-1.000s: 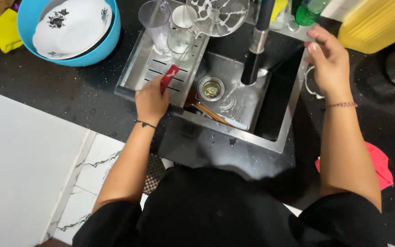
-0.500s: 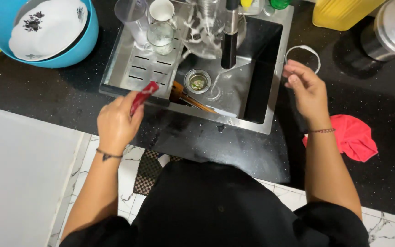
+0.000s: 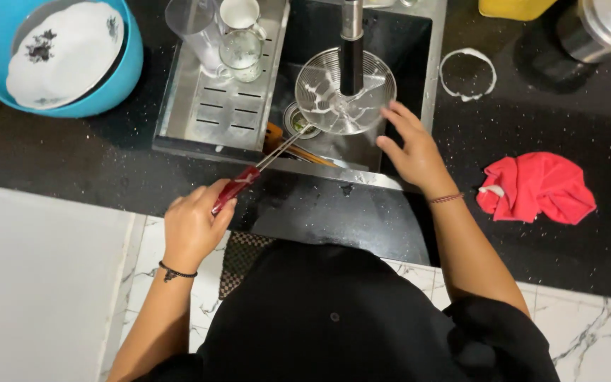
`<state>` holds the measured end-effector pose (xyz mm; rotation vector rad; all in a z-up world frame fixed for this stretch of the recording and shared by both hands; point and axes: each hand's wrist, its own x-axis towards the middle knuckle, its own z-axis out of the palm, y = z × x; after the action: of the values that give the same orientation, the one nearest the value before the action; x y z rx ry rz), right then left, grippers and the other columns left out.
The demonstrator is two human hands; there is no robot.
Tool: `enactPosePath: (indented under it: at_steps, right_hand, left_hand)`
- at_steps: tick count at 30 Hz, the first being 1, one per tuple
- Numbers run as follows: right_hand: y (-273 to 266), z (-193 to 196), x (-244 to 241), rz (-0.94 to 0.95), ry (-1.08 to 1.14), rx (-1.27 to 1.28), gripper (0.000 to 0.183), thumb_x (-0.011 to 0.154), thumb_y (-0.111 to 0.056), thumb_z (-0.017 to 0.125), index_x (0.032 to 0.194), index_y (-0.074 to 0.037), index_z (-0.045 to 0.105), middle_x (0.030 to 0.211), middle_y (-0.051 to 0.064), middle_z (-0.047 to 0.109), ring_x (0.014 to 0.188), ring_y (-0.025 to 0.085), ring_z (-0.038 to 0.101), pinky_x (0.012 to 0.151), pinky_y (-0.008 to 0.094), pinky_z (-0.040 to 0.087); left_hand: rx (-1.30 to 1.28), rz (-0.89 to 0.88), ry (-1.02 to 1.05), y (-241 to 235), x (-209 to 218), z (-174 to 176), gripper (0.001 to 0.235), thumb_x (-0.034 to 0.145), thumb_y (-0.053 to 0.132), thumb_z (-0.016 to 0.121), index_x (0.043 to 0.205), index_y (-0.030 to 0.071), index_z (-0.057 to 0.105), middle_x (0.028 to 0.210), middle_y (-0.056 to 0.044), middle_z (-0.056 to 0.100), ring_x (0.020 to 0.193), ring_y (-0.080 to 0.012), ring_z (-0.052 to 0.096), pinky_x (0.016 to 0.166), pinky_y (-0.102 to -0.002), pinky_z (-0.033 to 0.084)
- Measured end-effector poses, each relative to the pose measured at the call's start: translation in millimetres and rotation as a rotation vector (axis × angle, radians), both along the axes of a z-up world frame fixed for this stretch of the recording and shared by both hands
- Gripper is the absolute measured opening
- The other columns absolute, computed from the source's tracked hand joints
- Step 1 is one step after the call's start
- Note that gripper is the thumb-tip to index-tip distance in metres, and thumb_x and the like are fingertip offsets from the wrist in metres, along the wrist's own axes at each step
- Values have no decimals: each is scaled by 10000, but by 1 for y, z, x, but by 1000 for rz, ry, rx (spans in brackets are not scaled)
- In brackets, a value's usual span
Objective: Wash several kitchen items including bowls, plates, a glass, and a strainer in a kitchen sink.
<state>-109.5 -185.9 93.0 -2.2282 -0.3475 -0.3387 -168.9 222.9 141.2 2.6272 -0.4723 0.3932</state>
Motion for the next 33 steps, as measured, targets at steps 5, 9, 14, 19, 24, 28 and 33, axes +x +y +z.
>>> enactPosePath:
  at_steps: [5, 9, 14, 19, 24, 28, 33]
  right_hand:
    - [26, -20, 12, -42, 25, -11, 706, 1010, -221, 666, 1589, -6, 323, 1669, 272, 287, 1559, 398, 293, 1251, 419, 276]
    - [52, -38, 25, -48, 98, -7, 763, 1040, -267, 631, 1611, 14, 210, 1683, 293, 239, 1589, 393, 229, 1278, 411, 223]
    - [95, -6, 26, -108, 155, 10, 814, 1019, -285, 624, 1626, 8, 168, 1687, 298, 163, 1576, 409, 181, 1249, 407, 235]
    - [120, -21, 27, -222, 82, -22, 868, 987, -330, 647, 1621, -1, 153, 1680, 289, 146, 1553, 447, 187, 1243, 456, 245]
    - [115, -36, 37, -298, 37, -356, 816, 985, -447, 657, 1586, -38, 286, 1681, 240, 247, 1568, 471, 187, 1241, 602, 163]
    - [106, -27, 45, -405, 40, -307, 798, 1007, -471, 631, 1582, -24, 305, 1684, 243, 264, 1570, 476, 197, 1247, 605, 173]
    - [111, -23, 44, -343, -4, -279, 823, 963, -450, 649, 1580, -9, 332, 1641, 219, 316, 1532, 476, 234, 1237, 605, 182]
  left_hand:
    - [-237, -7, 275, 15, 15, -19, 309, 930, 278, 690, 1189, 112, 729, 968, -138, 733, 857, -348, 708, 739, -388, 539]
    - [-388, -43, 523, 32, 32, -29, 335, 965, 302, 643, 1217, 97, 721, 930, -119, 745, 827, -268, 723, 737, -322, 532]
    - [-469, -3, 807, 49, 53, -42, 385, 966, 313, 607, 1223, 58, 735, 703, -34, 617, 622, -130, 550, 577, -285, 434]
    - [-513, 19, 1024, 55, 67, -44, 419, 956, 315, 584, 1252, 55, 726, 607, 21, 537, 526, -84, 450, 496, -275, 360]
    - [-535, -37, 1033, 69, 84, -72, 415, 951, 292, 606, 1270, 53, 720, 660, 9, 571, 575, -92, 486, 533, -271, 395]
    - [-490, -185, 934, 73, 91, -89, 418, 951, 293, 618, 1254, 22, 717, 781, -14, 661, 698, -114, 572, 656, -269, 473]
    - [-463, -353, 801, 69, 94, -79, 405, 966, 298, 619, 1212, -14, 696, 1001, -26, 756, 907, -147, 690, 836, -289, 520]
